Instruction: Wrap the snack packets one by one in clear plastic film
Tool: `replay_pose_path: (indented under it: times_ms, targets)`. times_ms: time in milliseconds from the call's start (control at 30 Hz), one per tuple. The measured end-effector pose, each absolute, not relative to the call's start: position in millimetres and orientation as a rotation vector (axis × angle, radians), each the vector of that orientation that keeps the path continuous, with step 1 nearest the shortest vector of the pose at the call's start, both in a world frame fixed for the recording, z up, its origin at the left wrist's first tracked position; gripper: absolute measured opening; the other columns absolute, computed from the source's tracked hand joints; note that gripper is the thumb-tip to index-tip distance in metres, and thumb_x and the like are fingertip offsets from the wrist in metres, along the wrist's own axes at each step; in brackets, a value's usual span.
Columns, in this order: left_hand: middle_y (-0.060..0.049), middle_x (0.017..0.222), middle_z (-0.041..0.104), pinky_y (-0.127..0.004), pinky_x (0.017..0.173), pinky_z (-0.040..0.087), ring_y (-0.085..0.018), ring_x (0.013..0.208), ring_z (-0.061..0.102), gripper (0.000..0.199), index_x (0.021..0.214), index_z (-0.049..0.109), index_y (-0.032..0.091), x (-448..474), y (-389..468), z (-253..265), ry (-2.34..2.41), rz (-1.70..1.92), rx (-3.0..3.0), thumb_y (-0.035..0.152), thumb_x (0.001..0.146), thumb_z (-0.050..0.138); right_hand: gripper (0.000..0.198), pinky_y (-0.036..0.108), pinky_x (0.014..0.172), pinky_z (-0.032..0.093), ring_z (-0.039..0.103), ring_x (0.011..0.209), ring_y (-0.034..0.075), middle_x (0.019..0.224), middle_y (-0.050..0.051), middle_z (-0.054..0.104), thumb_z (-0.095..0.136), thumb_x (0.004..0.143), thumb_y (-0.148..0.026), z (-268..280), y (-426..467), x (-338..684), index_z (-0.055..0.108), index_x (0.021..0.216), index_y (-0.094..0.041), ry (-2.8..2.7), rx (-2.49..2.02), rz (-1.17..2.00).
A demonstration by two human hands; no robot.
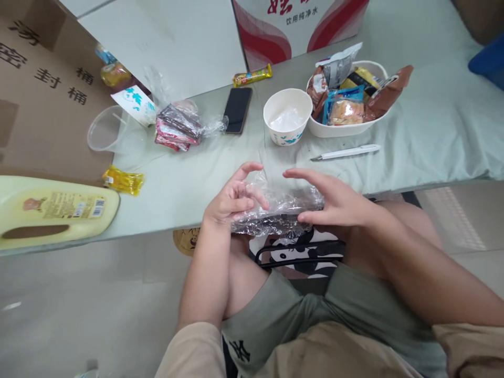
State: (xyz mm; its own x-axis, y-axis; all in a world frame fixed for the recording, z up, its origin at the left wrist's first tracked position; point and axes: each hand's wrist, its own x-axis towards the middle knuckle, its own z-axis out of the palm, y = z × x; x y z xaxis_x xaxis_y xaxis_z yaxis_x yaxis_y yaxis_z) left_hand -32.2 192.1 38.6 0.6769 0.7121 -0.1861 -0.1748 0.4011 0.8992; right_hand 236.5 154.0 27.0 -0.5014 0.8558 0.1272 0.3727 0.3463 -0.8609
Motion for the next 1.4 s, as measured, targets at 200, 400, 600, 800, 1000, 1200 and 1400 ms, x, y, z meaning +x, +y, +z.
replay_pose_path:
  times_ms: [200,400,600,800,1000,1200,1400]
  targets:
    - [0.008,0.069,0.066,-0.012,0.031,0.014,0.004,0.029,0.019,0.065,0.124,0.057,0.035,-38.3,206.7,34.2,0.686,0.928,0.945,0.032,0.067,0.086,0.079,0.028,0.063,0.053,0.068,0.067,0.017,0.094,0.005,0.077,0.065,0.091,-0.04,43.7,135.2,240.9,0.032,0.159,-0.018,-1.978,-1.017,1.876]
    - [0.001,0.076,0.072,-0.016,0.034,0.016,0.0,0.035,0.027,0.07,0.125,0.057,0.028,-24.7,219.3,37.7,0.951,0.716,0.98,0.026,0.06,0.084,0.058,0.032,0.081,0.058,0.072,0.101,0.022,0.114,0.008,0.076,0.074,0.084,-0.043,34.4,138.1,255.4,0.061,0.135,-0.02,-1.679,-0.883,1.966]
    - [-0.004,0.079,0.075,-0.019,0.038,0.027,-0.004,0.038,0.044,0.067,0.125,0.056,0.022,-3.7,220.5,33.3,0.985,0.463,1.098,0.031,0.065,0.084,0.025,0.022,0.045,0.044,0.057,0.047,0.01,0.067,-0.001,0.069,0.071,0.083,-0.037,23.7,146.0,231.6,0.067,0.099,-0.018,-1.499,-1.072,1.945]
    - [0.001,0.068,0.069,-0.021,0.043,0.038,-0.012,0.048,0.06,0.048,0.122,0.056,0.024,-7.2,231.1,24.0,1.225,0.741,0.986,0.046,0.082,0.069,0.024,0.02,0.038,0.03,0.045,0.039,0.007,0.057,-0.005,0.059,0.067,0.087,-0.042,24.5,144.3,227.7,0.056,0.085,-0.021,-1.325,-1.185,1.745]
    - [-0.012,0.095,0.073,-0.03,0.07,0.057,-0.023,0.09,0.074,0.067,0.115,0.059,0.017,7.9,223.5,22.0,1.068,0.97,0.736,0.075,0.082,0.056,0.036,0.022,0.041,0.033,0.048,0.042,0.008,0.056,-0.006,0.056,0.072,0.081,-0.051,15.8,150.2,224.6,0.053,0.088,-0.022,-1.129,-1.238,1.564]
    - [-0.015,0.113,0.071,-0.031,0.078,0.058,-0.027,0.107,0.072,0.063,0.109,0.059,0.018,31.8,199.6,11.4,0.973,0.908,0.648,0.069,0.074,0.072,0.03,0.023,0.045,0.037,0.05,0.048,0.01,0.06,-0.004,0.057,0.068,0.083,-0.048,10.3,150.0,223.6,0.059,0.095,-0.022,-1.095,-1.309,1.396]
    - [-0.011,0.107,0.075,-0.027,0.067,0.057,-0.022,0.093,0.075,0.049,0.111,0.06,0.019,48.2,162.3,17.9,1.007,0.916,0.656,0.047,0.076,0.079,0.052,0.026,0.046,0.04,0.049,0.047,0.011,0.063,-0.004,0.06,0.063,0.088,-0.038,26.1,127.4,231.8,0.056,0.136,-0.022,-1.091,-1.314,1.424]
